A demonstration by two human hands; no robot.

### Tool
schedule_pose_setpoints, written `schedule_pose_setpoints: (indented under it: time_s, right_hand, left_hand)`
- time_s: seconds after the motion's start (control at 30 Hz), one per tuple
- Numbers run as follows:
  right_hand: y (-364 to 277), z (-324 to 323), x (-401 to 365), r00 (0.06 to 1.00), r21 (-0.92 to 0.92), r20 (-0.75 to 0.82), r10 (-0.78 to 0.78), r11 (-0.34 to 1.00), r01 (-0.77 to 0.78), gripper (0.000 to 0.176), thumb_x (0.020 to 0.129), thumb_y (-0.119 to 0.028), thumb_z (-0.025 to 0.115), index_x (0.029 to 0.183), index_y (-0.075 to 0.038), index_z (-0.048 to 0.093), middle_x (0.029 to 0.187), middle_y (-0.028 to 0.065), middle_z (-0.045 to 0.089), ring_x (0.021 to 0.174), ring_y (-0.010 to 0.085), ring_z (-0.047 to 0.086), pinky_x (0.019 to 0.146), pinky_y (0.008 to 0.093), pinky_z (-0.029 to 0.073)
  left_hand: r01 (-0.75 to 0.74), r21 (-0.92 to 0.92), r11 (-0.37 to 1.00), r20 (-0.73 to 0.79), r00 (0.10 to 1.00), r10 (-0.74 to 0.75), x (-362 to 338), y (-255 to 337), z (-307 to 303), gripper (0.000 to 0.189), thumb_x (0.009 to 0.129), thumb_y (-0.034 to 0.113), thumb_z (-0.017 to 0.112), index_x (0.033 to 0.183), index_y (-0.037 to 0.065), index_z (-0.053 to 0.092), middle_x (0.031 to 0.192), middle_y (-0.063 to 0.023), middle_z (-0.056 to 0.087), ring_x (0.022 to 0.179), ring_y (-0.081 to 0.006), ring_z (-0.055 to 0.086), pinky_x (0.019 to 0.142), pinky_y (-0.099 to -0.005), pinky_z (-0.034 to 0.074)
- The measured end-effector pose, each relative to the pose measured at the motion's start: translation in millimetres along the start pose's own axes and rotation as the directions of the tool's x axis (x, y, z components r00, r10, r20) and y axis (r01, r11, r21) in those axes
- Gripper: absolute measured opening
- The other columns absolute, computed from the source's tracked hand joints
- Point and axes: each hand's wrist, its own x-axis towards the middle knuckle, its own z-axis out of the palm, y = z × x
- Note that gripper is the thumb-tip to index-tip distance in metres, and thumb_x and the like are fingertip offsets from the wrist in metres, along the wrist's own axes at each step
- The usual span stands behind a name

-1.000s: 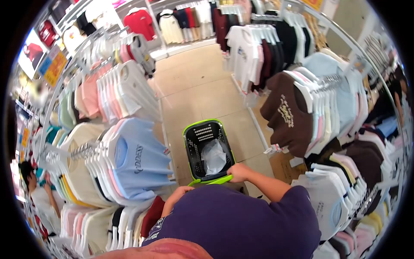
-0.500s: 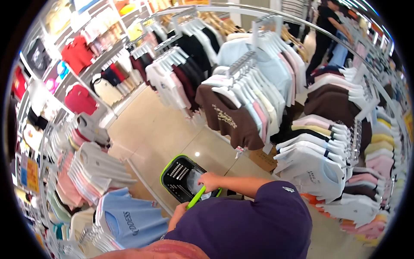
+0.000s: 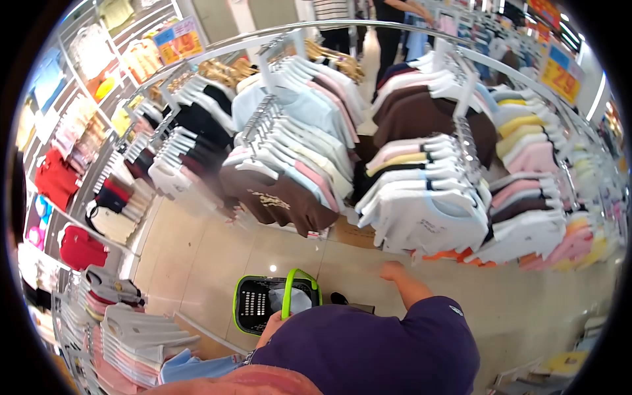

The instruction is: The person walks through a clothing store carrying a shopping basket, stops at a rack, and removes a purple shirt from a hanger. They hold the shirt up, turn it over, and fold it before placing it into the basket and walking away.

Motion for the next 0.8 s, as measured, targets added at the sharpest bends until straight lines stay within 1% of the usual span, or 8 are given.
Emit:
schedule_pose_setpoints:
  time_s: [0.03, 0.17, 0.3, 0.37, 0.47, 0.63, 0.7, 0.8]
  right_hand:
    - [23.5, 19.6, -20.5, 0.991, 0.009, -0.047, 0.128, 0.992, -0.128, 0.048, 0.078, -0.052, 0.059, 0.094, -0.008, 0.071, 0.096, 0.015, 0.069, 0.09, 0.0354, 0.065, 0.08, 0.0459, 0.052]
    - [90.0, 106.7, -127.8, 0.965, 0.128, -0.16, 0.207, 0.974, -0.187, 0.046, 0.076, -0.051, 0.058, 0.083, -0.008, 0.073, 0.081, 0.0157, 0.069, 0.08, 0.0329, 0.067, 0.076, 0.0443, 0.052]
    - [67.5, 170.2, -223.9, 0.849, 0.291, 0.387, 0.36, 0.826, -0.483, 0.041, 0.081, -0.046, 0.06, 0.099, -0.011, 0.073, 0.083, 0.0106, 0.071, 0.08, 0.029, 0.067, 0.077, 0.0426, 0.052]
    - [36.0, 181.6, -270.0, 0.838, 0.385, 0.464, 0.288, 0.786, -0.483, 0.041, 0.083, -0.044, 0.06, 0.096, -0.007, 0.073, 0.089, 0.0101, 0.071, 0.079, 0.0238, 0.069, 0.069, 0.0396, 0.054]
    - [33.3, 226.6, -281.4, 0.893, 0.529, 0.421, 0.158, 0.757, -0.383, 0.036, 0.084, -0.041, 0.061, 0.097, -0.01, 0.073, 0.083, 0.0054, 0.072, 0.07, 0.0214, 0.068, 0.064, 0.0385, 0.054]
    - [35.3, 203.3, -291.5, 0.951, 0.63, 0.161, 0.266, 0.714, -0.306, 0.033, 0.083, -0.041, 0.061, 0.094, -0.013, 0.073, 0.076, 0.0062, 0.071, 0.069, 0.0196, 0.068, 0.066, 0.0344, 0.052]
    - [50.2, 195.9, -293.3, 0.955, 0.678, 0.111, 0.274, 0.682, -0.274, 0.039, 0.081, -0.04, 0.065, 0.103, -0.009, 0.07, 0.086, 0.0093, 0.072, 0.067, 0.0186, 0.069, 0.07, 0.0309, 0.053]
    - [86.0, 210.2, -294.6, 0.953, 0.691, -0.011, 0.301, 0.691, -0.21, 0.035, 0.078, -0.043, 0.062, 0.093, -0.012, 0.073, 0.075, 0.0072, 0.07, 0.07, 0.0224, 0.067, 0.069, 0.0363, 0.052]
  left_hand:
    - [0.029, -0.025, 0.999, 0.03, 0.999, -0.028, 0.0, -1.2, 1.7, 0.01, 0.089, 0.013, 0.065, 0.092, 0.003, 0.062, 0.073, 0.0013, 0.06, 0.063, -0.0059, 0.054, 0.057, -0.022, 0.044]
    - [0.092, -0.056, 0.994, 0.116, 0.99, -0.085, -2.6, -10.0, 7.0, 0.01, 0.09, 0.013, 0.063, 0.088, 0.005, 0.057, 0.066, 0.0005, 0.054, 0.054, -0.0093, 0.049, 0.05, -0.0232, 0.039]
    - [0.058, -0.117, 0.991, 0.201, 0.979, -0.033, -12.1, -18.6, 27.8, 0.011, 0.09, 0.013, 0.062, 0.092, 0.005, 0.054, 0.065, -0.0017, 0.05, 0.052, -0.0128, 0.047, 0.05, -0.0259, 0.039]
    - [0.06, -0.095, 0.994, 0.223, 0.974, -0.038, -15.7, -20.2, 39.7, 0.012, 0.089, 0.013, 0.062, 0.093, 0.005, 0.054, 0.065, -0.0016, 0.05, 0.052, -0.0129, 0.047, 0.05, -0.0264, 0.039]
    - [0.039, -0.041, 0.998, 0.276, 0.961, -0.026, -4.2, -32.5, 55.9, 0.013, 0.089, 0.013, 0.062, 0.094, 0.005, 0.053, 0.063, -0.0016, 0.048, 0.05, -0.0133, 0.046, 0.049, -0.0273, 0.039]
    - [0.045, 0.016, 0.999, 0.228, 0.972, -0.048, -4.5, -25.5, 89.8, 0.013, 0.089, 0.012, 0.062, 0.095, 0.005, 0.054, 0.063, -0.0017, 0.049, 0.048, -0.0129, 0.046, 0.046, -0.0262, 0.037]
    - [0.039, 0.05, 0.998, 0.222, 0.974, -0.049, 4.9, -36.7, 95.8, 0.014, 0.089, 0.012, 0.062, 0.096, 0.005, 0.054, 0.063, -0.0018, 0.049, 0.048, -0.013, 0.046, 0.045, -0.0271, 0.038]
    - [0.051, 0.097, 0.994, 0.178, 0.982, -0.068, 3.9, -38.8, 131.1, 0.014, 0.088, 0.013, 0.063, 0.096, 0.004, 0.054, 0.063, -0.0021, 0.049, 0.048, -0.0139, 0.046, 0.045, -0.0282, 0.039]
